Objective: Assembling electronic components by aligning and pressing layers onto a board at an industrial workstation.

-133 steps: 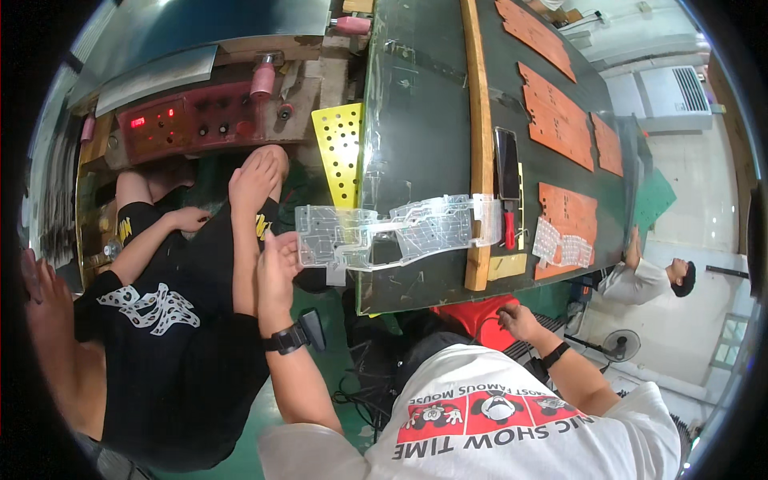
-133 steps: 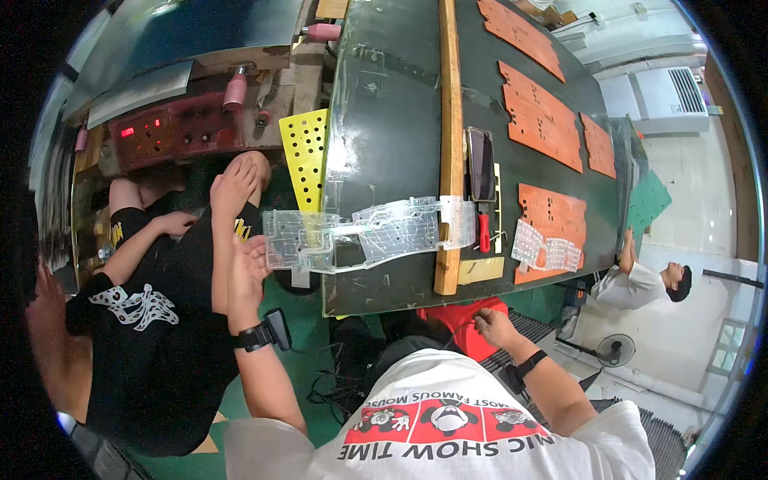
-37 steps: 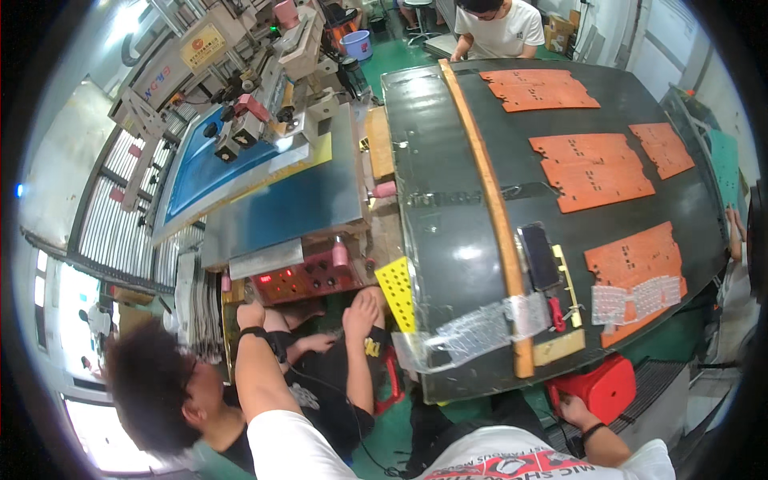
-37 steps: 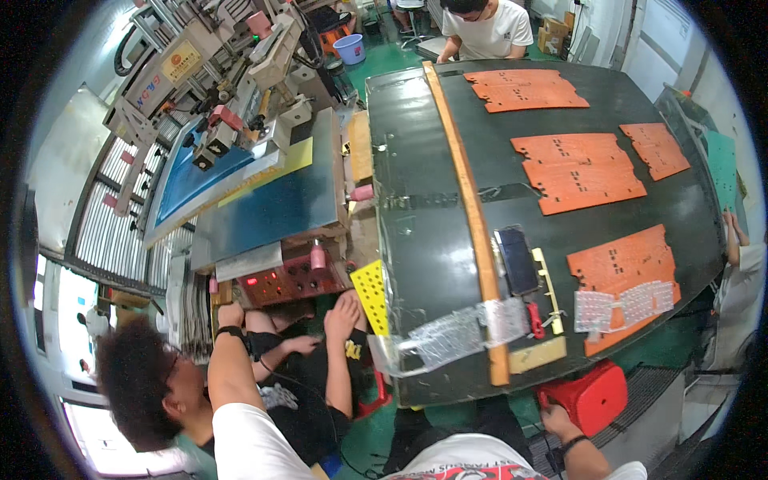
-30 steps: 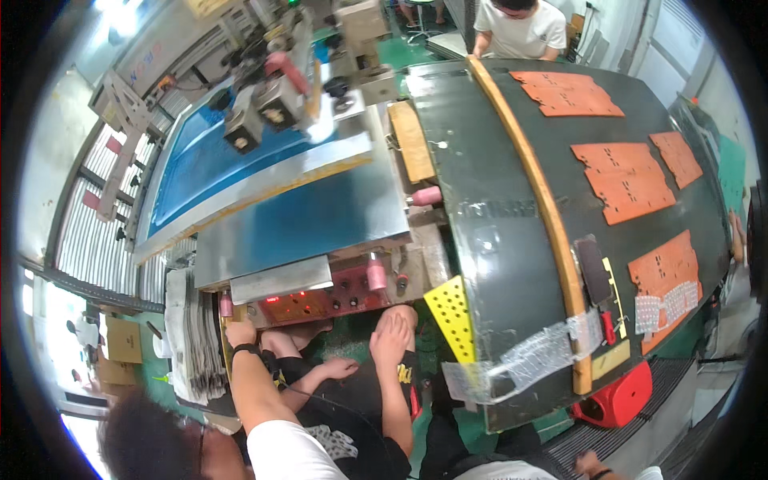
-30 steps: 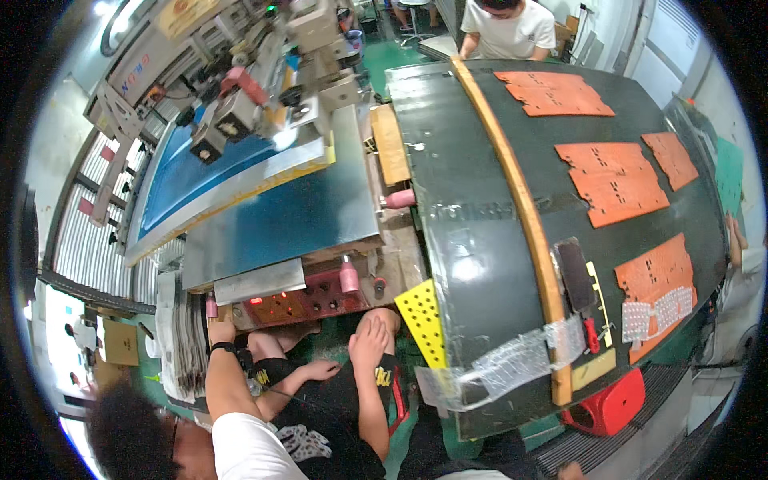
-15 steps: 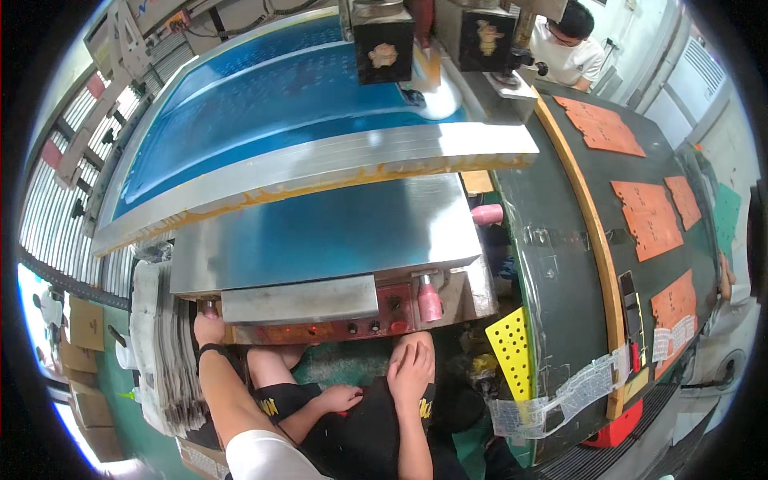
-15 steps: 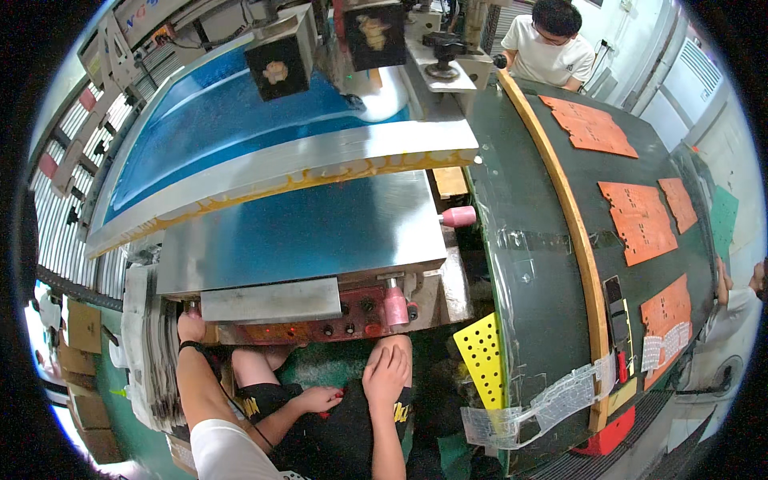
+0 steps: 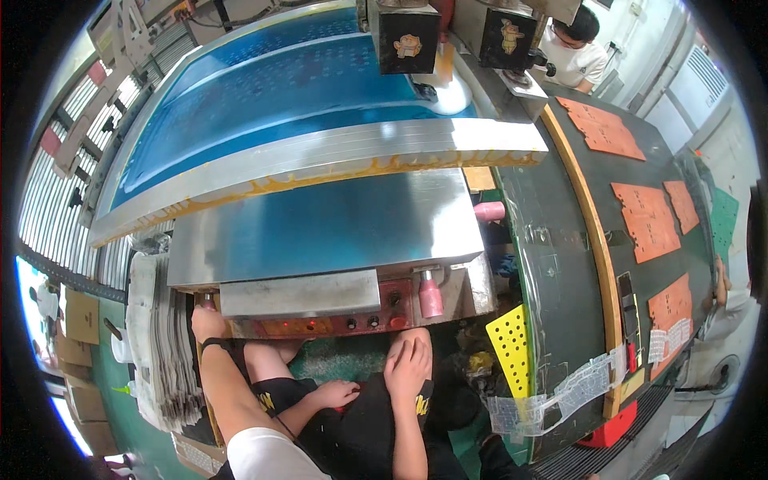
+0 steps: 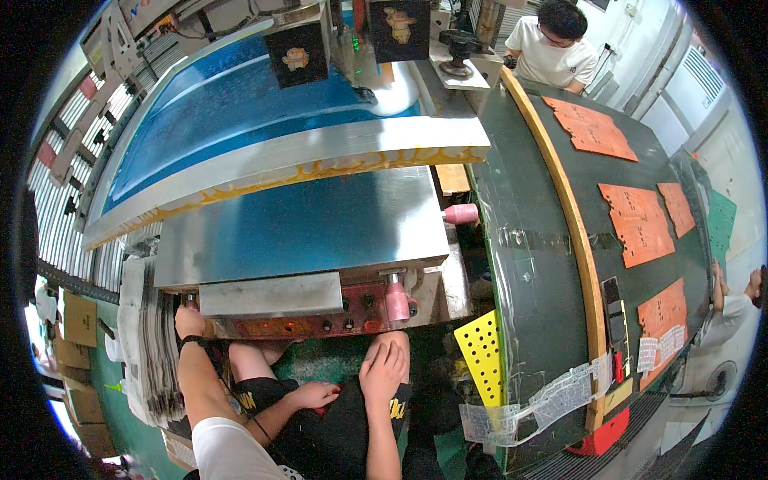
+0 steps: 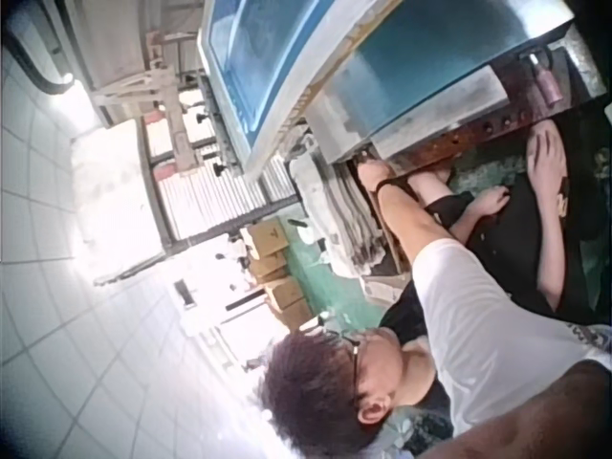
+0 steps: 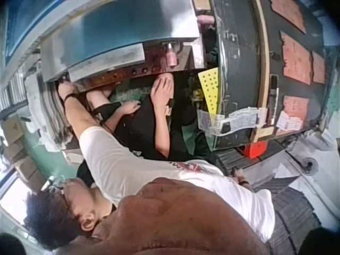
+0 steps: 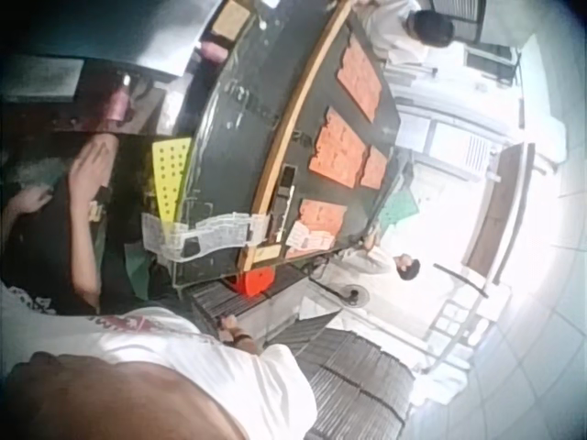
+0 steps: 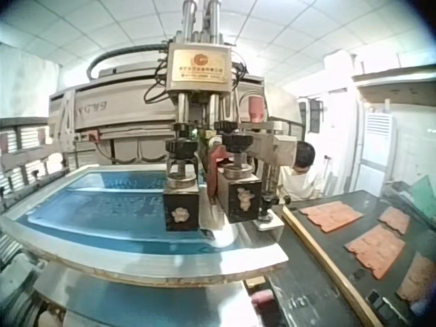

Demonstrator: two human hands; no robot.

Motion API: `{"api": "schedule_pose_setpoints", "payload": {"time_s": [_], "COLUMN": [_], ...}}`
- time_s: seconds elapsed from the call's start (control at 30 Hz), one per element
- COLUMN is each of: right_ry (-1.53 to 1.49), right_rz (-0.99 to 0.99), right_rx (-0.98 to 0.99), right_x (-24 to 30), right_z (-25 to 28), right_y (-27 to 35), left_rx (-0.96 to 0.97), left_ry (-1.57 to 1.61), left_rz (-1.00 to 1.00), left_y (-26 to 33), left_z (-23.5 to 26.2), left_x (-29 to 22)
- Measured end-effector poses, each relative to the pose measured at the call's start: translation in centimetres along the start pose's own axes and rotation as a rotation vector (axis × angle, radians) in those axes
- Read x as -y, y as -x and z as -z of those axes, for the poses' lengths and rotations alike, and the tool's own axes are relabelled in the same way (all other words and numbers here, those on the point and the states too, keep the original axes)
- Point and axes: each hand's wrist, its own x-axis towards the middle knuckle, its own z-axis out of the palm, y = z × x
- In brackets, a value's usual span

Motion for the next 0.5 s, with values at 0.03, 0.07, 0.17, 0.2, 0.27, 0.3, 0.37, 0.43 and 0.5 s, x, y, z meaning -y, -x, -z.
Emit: {"api": "schedule_pose_setpoints", "payload": {"time_s": [0.03, 0.07, 0.17, 0.2, 0.27, 0.3, 0.37, 0.43, 0.5], "right_ry": [-0.036, -0.062, -0.094, -0.095, -0.107, -0.103, -0.075, -0.097, 0.020], "right_rz": [0.017, 0.030, 0.024, 0.033, 0.051, 0.053, 0.009, 0.017, -0.080], "right_rx": [0.004, 0.006, 0.024, 0.020, 0.030, 0.037, 0.029, 0.057, 0.032], "right_x": [1.0, 1.7, 2.8, 2.7, 3.1, 2.9, 1.7, 1.6, -0.6], "right_z": [0.2, 0.0, -0.3, -0.2, 0.3, 0.7, 1.3, 1.6, 3.0], "right_y": [-0.2, -0.2, -0.2, -0.3, -0.1, -0.1, -0.1, 0.0, -1.8], "left_rx": [-0.062, -0.116, -0.167, -0.170, -0.226, -0.218, -0.111, -0.262, 0.369], "left_ry": [-0.009, -0.016, -0.050, -0.048, 0.022, 0.024, -0.121, -0.221, 0.303], "left_rz": [0.003, 0.004, -0.022, -0.020, 0.073, 0.074, -0.027, -0.230, -0.250], "left_y": [0.0, 0.1, 0.6, -0.3, -2.2, -1.7, 1.2, -1.0, 5.5], "left_z": [1.7, 3.0, 5.0, 4.2, 3.2, 2.9, 3.2, 1.9, 2.9], "left_x": [0.6, 1.0, 1.6, 2.6, 5.1, 5.5, 1.1, 4.6, -5.9]}}
